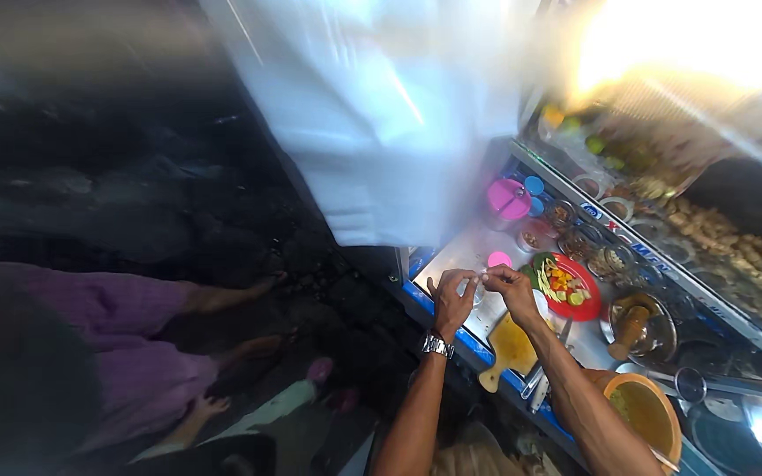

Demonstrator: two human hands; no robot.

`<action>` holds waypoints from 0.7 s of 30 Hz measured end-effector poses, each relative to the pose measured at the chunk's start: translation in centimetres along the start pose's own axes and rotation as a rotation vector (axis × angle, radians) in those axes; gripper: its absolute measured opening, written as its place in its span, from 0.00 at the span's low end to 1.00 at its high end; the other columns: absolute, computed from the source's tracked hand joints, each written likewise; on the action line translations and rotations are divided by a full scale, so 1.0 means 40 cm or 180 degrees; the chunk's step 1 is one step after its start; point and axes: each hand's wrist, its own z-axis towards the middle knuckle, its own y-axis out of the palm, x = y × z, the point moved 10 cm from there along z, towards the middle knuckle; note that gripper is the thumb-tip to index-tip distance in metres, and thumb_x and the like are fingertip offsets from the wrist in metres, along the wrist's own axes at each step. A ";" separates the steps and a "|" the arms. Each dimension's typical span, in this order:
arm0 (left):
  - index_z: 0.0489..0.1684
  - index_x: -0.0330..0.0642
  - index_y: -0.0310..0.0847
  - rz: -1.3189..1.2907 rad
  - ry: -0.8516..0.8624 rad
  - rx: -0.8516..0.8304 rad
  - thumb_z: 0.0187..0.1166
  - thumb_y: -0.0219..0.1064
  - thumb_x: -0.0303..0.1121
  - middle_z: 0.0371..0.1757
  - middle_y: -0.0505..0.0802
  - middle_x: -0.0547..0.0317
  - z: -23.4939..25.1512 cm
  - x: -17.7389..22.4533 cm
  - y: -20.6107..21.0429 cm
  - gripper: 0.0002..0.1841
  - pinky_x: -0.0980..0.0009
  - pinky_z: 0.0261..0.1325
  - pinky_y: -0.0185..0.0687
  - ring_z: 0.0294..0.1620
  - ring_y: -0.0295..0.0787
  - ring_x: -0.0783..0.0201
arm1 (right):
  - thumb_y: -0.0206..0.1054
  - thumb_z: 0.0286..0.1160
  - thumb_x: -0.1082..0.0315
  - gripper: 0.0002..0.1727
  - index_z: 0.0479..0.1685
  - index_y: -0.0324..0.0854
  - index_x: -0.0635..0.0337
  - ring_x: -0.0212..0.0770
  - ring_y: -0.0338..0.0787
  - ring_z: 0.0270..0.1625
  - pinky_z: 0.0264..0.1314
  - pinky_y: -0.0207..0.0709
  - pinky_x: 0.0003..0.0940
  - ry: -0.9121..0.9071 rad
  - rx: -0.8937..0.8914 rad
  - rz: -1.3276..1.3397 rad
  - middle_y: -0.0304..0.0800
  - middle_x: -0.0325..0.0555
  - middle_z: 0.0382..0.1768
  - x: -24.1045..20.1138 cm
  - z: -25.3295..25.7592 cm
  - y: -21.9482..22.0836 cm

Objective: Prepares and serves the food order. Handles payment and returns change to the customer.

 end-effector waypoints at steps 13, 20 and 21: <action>0.49 0.41 0.86 -0.0111 0.0167 0.0144 0.86 0.58 0.35 0.49 0.89 0.52 0.012 -0.025 -0.012 0.11 0.47 0.62 0.77 0.54 0.86 0.55 | 0.70 0.80 0.63 0.16 0.59 0.83 0.63 0.37 0.86 0.38 0.49 0.82 0.38 0.0297 -0.0940 -0.1249 0.88 0.46 0.37 -0.006 0.009 0.056; 0.79 0.30 0.71 -0.0862 -0.1408 0.0476 0.95 0.39 0.39 0.79 0.77 0.32 -0.079 -0.224 0.029 0.26 0.50 0.87 0.59 0.84 0.69 0.44 | 0.61 0.87 0.68 0.09 0.46 0.85 0.64 0.33 0.87 0.37 0.48 0.82 0.31 0.0222 -0.0950 -0.0432 0.89 0.43 0.34 -0.043 -0.002 0.087; 0.79 0.29 0.71 -0.1050 -0.1464 0.0469 0.95 0.39 0.40 0.80 0.77 0.32 -0.091 -0.236 0.047 0.27 0.52 0.88 0.59 0.84 0.69 0.46 | 0.60 0.87 0.69 0.09 0.48 0.85 0.64 0.33 0.87 0.37 0.47 0.83 0.30 0.0211 -0.0950 -0.0378 0.89 0.42 0.34 -0.045 -0.008 0.092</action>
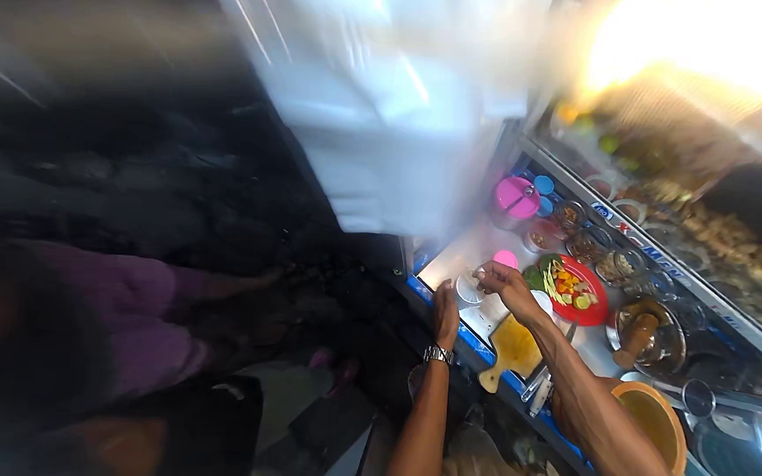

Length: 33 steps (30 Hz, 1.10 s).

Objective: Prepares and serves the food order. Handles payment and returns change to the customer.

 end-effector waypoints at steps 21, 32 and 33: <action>0.69 0.47 0.73 -0.4271 -0.0382 0.1064 0.92 0.33 0.58 0.55 0.90 0.50 -0.168 0.099 -0.322 0.30 0.56 0.51 0.88 0.53 0.90 0.55 | 0.59 0.86 0.57 0.15 0.52 0.88 0.55 0.24 0.88 0.38 0.44 0.83 0.23 -0.1655 -0.1166 -0.1168 0.90 0.32 0.35 -0.464 -0.153 0.453; 0.71 0.49 0.72 -0.4361 -0.0236 0.1517 0.92 0.33 0.59 0.57 0.89 0.50 -0.185 0.152 -0.484 0.30 0.53 0.54 0.86 0.56 0.87 0.54 | 0.66 0.78 0.57 0.12 0.37 0.91 0.51 0.37 0.86 0.36 0.37 0.80 0.45 -0.2205 -0.0435 -0.2222 0.89 0.37 0.43 -0.633 -0.161 0.586; 0.67 0.49 0.74 -0.4277 -0.0280 0.1556 0.91 0.33 0.59 0.53 0.90 0.51 -0.187 0.154 -0.489 0.31 0.56 0.46 0.87 0.50 0.89 0.55 | 0.66 0.78 0.57 0.12 0.38 0.91 0.51 0.37 0.87 0.37 0.37 0.81 0.46 -0.2179 -0.0421 -0.2209 0.89 0.37 0.42 -0.634 -0.159 0.592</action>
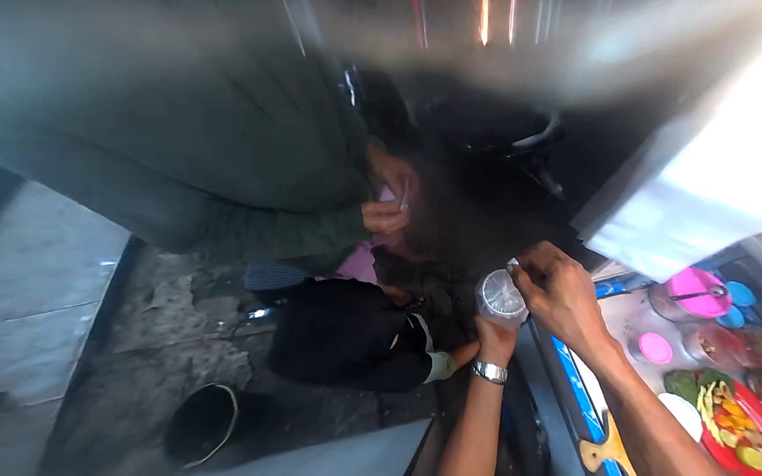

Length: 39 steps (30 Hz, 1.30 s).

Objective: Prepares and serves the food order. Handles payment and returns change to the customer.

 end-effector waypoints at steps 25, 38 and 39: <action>0.72 0.48 0.71 -0.0053 -0.0007 -0.0124 0.91 0.31 0.60 0.62 0.87 0.49 0.043 0.011 0.021 0.33 0.46 0.59 0.83 0.62 0.84 0.51 | 0.73 0.75 0.56 0.25 0.69 0.75 0.52 0.39 0.87 0.33 0.32 0.81 0.40 0.0995 -0.0226 0.1513 0.90 0.43 0.38 0.011 0.043 0.040; 0.70 0.52 0.73 -0.0140 0.0106 -0.0315 0.89 0.30 0.63 0.61 0.88 0.54 0.026 0.048 0.060 0.33 0.48 0.63 0.83 0.64 0.85 0.55 | 0.70 0.76 0.65 0.25 0.73 0.74 0.45 0.40 0.84 0.22 0.17 0.76 0.36 0.0929 -0.0027 0.1598 0.89 0.43 0.35 -0.037 0.019 -0.005; 0.72 0.54 0.73 -0.0129 0.0079 -0.0326 0.89 0.30 0.64 0.64 0.88 0.55 0.023 0.048 0.062 0.34 0.47 0.65 0.82 0.66 0.84 0.54 | 0.70 0.77 0.66 0.24 0.72 0.74 0.46 0.39 0.84 0.22 0.16 0.76 0.35 0.0892 0.0080 0.1639 0.89 0.42 0.35 -0.039 0.018 -0.016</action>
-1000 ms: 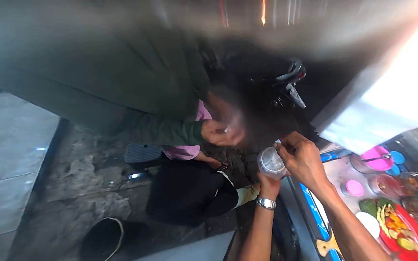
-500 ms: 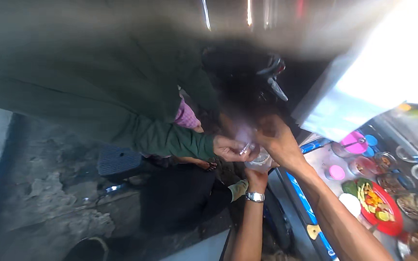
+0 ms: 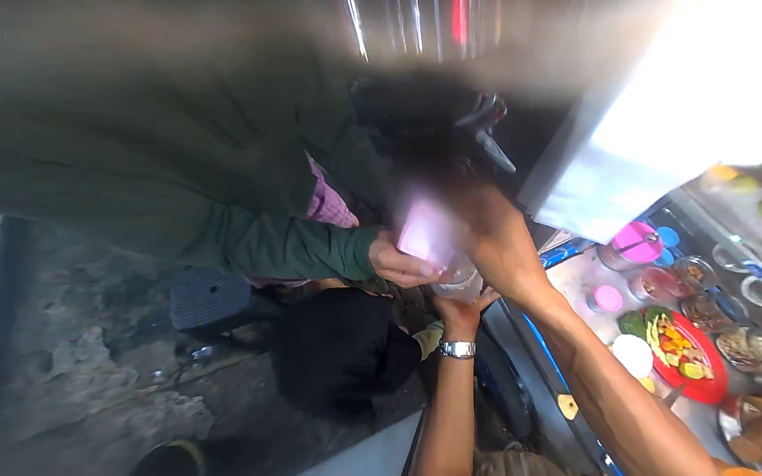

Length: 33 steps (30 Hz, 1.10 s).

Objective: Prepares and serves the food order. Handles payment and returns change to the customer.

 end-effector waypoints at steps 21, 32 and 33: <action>0.89 0.52 0.50 0.0628 -0.0036 -0.0820 0.80 0.06 0.65 0.87 0.69 0.57 0.015 0.014 0.088 0.46 0.50 0.83 0.66 0.86 0.68 0.56 | 0.64 0.84 0.68 0.21 0.72 0.74 0.68 0.51 0.92 0.44 0.52 0.87 0.50 0.2399 0.2372 0.0766 0.90 0.63 0.50 1.078 -0.418 -0.318; 0.64 0.53 0.79 0.3955 -0.1399 -0.2531 0.89 0.50 0.43 0.54 0.90 0.66 -0.263 -0.280 -0.003 0.16 0.65 0.57 0.86 0.53 0.88 0.66 | 0.59 0.78 0.79 0.16 0.57 0.88 0.61 0.36 0.90 0.60 0.66 0.84 0.37 0.0842 -0.0920 0.0242 0.92 0.45 0.60 0.549 -0.653 -0.274; 0.62 0.48 0.80 0.4231 -0.1627 -0.2786 0.87 0.53 0.40 0.52 0.90 0.63 -0.295 -0.302 -0.026 0.15 0.64 0.57 0.87 0.52 0.89 0.65 | 0.59 0.76 0.79 0.18 0.59 0.88 0.60 0.38 0.87 0.66 0.72 0.81 0.40 0.0693 -0.1250 0.0138 0.90 0.45 0.64 0.516 -0.693 -0.260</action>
